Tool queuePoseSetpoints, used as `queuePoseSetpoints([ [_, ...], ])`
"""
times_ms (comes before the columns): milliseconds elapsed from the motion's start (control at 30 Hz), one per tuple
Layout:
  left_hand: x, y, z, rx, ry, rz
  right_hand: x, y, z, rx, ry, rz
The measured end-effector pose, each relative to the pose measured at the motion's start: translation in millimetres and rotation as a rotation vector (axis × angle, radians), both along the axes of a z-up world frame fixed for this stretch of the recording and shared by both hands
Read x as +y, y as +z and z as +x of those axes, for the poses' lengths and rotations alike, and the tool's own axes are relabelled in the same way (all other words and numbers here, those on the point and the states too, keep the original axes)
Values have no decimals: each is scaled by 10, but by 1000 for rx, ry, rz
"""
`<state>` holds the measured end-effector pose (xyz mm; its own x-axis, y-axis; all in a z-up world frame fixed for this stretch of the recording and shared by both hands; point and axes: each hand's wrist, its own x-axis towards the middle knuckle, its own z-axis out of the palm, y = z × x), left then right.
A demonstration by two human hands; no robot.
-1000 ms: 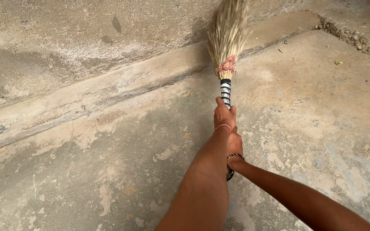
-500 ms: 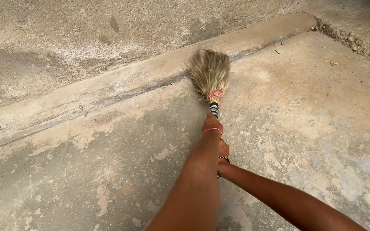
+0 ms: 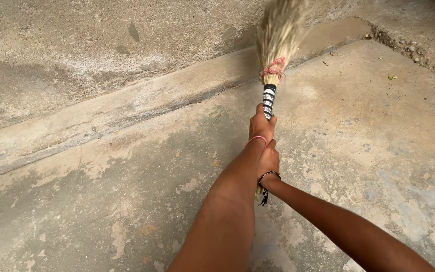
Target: The person sweeps the outdoor ground using a broom, moves sandals aside by hand, and sweeps the floor along the base of the wall.
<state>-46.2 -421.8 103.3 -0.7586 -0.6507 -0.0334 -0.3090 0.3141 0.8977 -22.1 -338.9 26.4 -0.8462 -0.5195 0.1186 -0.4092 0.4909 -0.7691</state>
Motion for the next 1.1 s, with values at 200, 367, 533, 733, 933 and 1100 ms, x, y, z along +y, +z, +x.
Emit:
queuePoseSetpoints([
  [200,-502,-441,-259,-137,539,105,-175,254,-285,-175,217,56],
  [367,-940,-1247,-522,-254,366,-44,-450,206,33,-430,252,151],
  [533,-854,-943,-486,-382,-290,-245,-600,254,549,-656,313,122],
  [733,-650,-573,-441,-150,-494,-390,-611,222,316,-410,1,-39],
  [933,-528,-697,-375,-117,83,-142,-236,105,-31,-397,-19,-33],
  [1100,-266,-1321,-321,-310,166,-124,61,-56,126,-682,-7,-67],
])
